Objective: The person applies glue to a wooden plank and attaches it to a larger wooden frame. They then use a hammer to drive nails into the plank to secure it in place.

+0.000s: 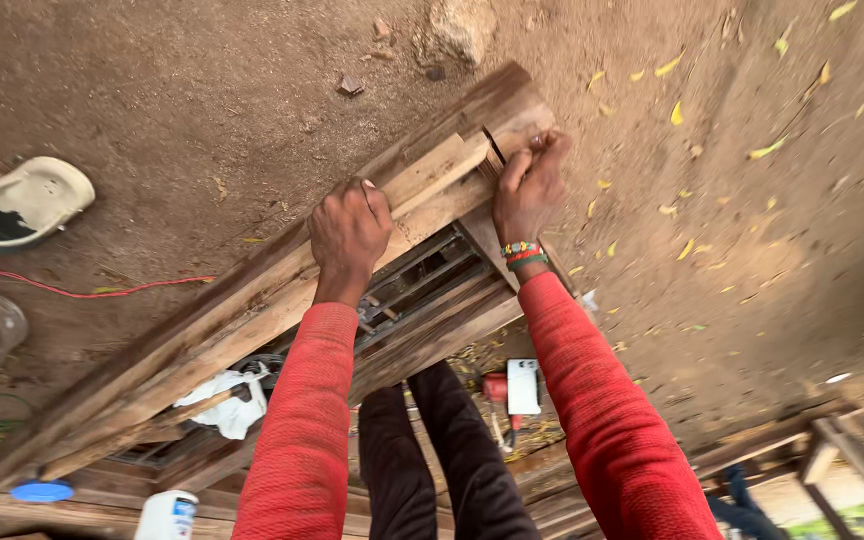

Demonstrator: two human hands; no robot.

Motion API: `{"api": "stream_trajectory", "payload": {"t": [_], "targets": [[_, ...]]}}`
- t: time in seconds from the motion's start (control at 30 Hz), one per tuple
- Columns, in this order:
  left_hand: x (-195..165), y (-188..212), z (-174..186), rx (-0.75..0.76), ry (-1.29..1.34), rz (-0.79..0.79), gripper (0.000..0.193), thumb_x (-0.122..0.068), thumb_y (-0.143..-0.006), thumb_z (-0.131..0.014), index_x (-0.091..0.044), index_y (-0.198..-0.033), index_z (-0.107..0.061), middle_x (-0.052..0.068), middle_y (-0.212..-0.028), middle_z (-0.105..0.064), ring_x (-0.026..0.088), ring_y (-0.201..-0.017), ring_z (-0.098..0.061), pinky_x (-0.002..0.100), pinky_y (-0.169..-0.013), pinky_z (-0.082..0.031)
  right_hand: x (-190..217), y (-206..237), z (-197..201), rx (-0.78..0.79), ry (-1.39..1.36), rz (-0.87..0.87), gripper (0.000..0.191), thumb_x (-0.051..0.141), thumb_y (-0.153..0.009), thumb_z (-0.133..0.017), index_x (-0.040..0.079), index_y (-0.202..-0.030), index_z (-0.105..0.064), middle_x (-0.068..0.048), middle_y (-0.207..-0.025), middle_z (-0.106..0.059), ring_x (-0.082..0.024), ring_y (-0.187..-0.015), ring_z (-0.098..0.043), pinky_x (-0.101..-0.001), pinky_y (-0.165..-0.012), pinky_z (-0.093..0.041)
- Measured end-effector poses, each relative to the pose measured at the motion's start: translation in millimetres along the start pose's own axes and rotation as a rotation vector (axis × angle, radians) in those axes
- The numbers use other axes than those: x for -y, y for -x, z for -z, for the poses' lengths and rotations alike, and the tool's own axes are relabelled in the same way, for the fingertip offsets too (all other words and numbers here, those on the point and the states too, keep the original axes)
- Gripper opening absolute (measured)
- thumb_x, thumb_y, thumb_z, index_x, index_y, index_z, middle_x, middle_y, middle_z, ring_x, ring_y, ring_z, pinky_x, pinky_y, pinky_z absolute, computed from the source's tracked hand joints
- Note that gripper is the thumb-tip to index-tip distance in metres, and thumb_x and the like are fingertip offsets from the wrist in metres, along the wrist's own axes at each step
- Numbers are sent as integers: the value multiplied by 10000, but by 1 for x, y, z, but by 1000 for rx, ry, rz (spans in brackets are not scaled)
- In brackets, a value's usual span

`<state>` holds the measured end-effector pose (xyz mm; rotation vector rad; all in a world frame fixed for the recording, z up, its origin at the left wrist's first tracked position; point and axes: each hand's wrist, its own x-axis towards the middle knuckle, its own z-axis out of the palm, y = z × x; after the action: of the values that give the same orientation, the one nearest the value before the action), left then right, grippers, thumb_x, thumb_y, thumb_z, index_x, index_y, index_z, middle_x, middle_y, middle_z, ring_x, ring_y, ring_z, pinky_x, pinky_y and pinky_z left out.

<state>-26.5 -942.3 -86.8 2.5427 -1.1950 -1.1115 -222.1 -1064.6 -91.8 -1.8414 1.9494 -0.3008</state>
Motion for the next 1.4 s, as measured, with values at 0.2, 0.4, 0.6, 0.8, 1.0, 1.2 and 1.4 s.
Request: {"api": "stream_trajectory", "payload": {"t": [0.2, 0.4, 0.6, 0.8, 1.0, 1.2, 1.4], "targets": [[-6, -7, 17, -73, 58, -38, 328, -205, -972, -498, 30, -935, -724, 244, -786, -725, 390, -609, -708, 487, -564, -576, 4, -2, -5, 16, 51, 19, 248, 129, -982, -442, 76, -1220, -482, -163, -894, -693, -333, -720, -689, -495, -673, -514], [-8, -13, 24, 161, 64, 71, 321, -207, -961, -499, 26, -1038, -707, 238, -768, -724, 393, -635, -729, 503, -592, -588, 7, -6, -4, 43, 38, -34, 264, 120, -955, -427, 76, -1208, -489, -156, -821, -660, -308, -650, -671, -478, -634, -508], [-7, -13, 22, 95, 79, 58, 332, -205, -943, -512, 39, -1063, -702, 233, -745, -725, 364, -555, -721, 490, -536, -592, 16, -12, -1, 59, 111, 5, 268, 111, -942, -428, 75, -1196, -507, -150, -845, -677, -315, -661, -665, -467, -625, -487], [-13, -16, 23, 225, 56, 153, 337, -212, -960, -481, -2, -1081, -716, 246, -787, -722, 378, -637, -731, 528, -599, -602, 23, -16, 5, 9, 26, 93, 240, 90, -972, -428, 57, -1178, -548, -171, -905, -672, -345, -739, -679, -462, -689, -522], [-29, -22, 23, 216, 6, 310, 360, -291, -928, -548, -143, -1194, -739, 291, -868, -707, 474, -800, -705, 577, -707, -577, 27, -29, 22, 94, 29, 60, 187, 108, -1048, -455, 51, -1199, -551, -170, -916, -671, -352, -794, -673, -452, -709, -517], [-45, -25, 23, 150, 73, 298, 216, -267, -940, -605, -128, -1025, -747, 228, -871, -727, 470, -862, -681, 562, -818, -534, -4, -57, 39, 313, -338, 116, 260, 68, -1047, -582, -6, -1261, -454, -114, -907, -692, -214, -748, -693, -366, -690, -553], [-56, -34, 21, 177, 146, 211, 229, -238, -997, -558, -61, -1030, -699, 256, -895, -710, 488, -832, -645, 558, -734, -512, -39, -60, 22, 473, -403, 75, 247, 43, -1019, -716, 18, -1169, -520, -101, -812, -676, -149, -620, -656, -287, -549, -496]]}}
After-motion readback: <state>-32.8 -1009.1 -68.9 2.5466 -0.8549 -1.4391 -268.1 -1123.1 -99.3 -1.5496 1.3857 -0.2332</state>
